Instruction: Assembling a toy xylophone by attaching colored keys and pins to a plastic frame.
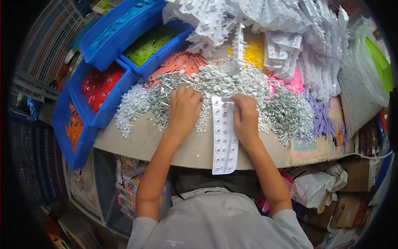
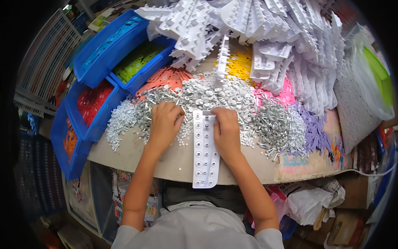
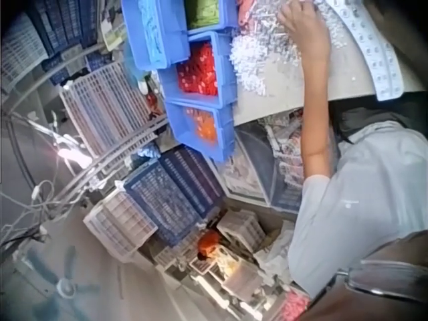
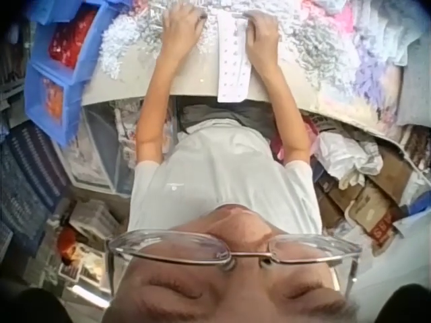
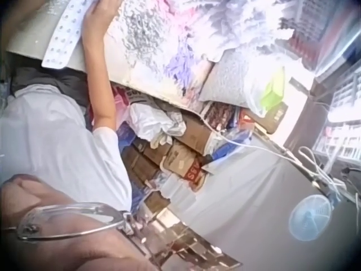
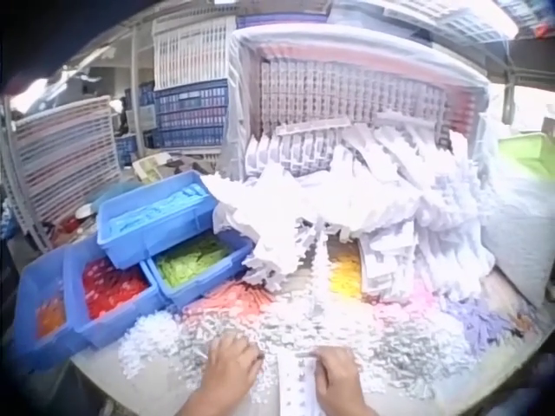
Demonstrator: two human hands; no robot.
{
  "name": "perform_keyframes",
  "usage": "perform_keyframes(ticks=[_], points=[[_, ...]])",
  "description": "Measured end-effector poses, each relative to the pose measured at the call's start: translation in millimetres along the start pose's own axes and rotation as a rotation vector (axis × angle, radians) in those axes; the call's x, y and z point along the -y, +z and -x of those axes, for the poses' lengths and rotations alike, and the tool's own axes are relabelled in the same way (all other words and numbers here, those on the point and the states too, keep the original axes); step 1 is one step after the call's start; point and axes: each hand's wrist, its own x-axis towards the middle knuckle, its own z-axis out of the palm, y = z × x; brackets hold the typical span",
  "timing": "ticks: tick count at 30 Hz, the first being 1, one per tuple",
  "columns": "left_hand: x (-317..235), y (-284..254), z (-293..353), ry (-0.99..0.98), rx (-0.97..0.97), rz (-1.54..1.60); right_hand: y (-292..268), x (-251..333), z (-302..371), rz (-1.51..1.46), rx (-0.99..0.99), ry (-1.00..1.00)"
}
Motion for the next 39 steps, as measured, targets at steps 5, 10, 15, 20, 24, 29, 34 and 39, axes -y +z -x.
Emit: perform_keyframes(ticks=[5,10,15,20,24,29,34,39], points=[[5,7,10,0.052,0.067,-0.007,-41,10,9,0.272,-0.031,-0.026],[9,2,13,0.153,0.072,-0.014,-108,-15,33,0.507,0.093,0.081],[8,-5,8,0.212,0.143,-0.019,-124,-29,51,0.622,0.238,0.094],[9,-7,9,0.228,0.161,0.021,-127,-27,42,0.663,0.342,0.035],[-5,-15,3,0.047,-0.015,0.297,-127,-32,36,0.632,0.369,-0.069],[-30,-14,8,-0.203,0.058,0.845,-120,-36,38,0.561,0.440,0.004],[-37,0,10,-0.094,0.055,0.695,-92,-9,43,-0.001,0.116,0.262],[-39,17,14,0.019,0.006,0.479,-46,28,46,-0.467,0.071,0.410]])
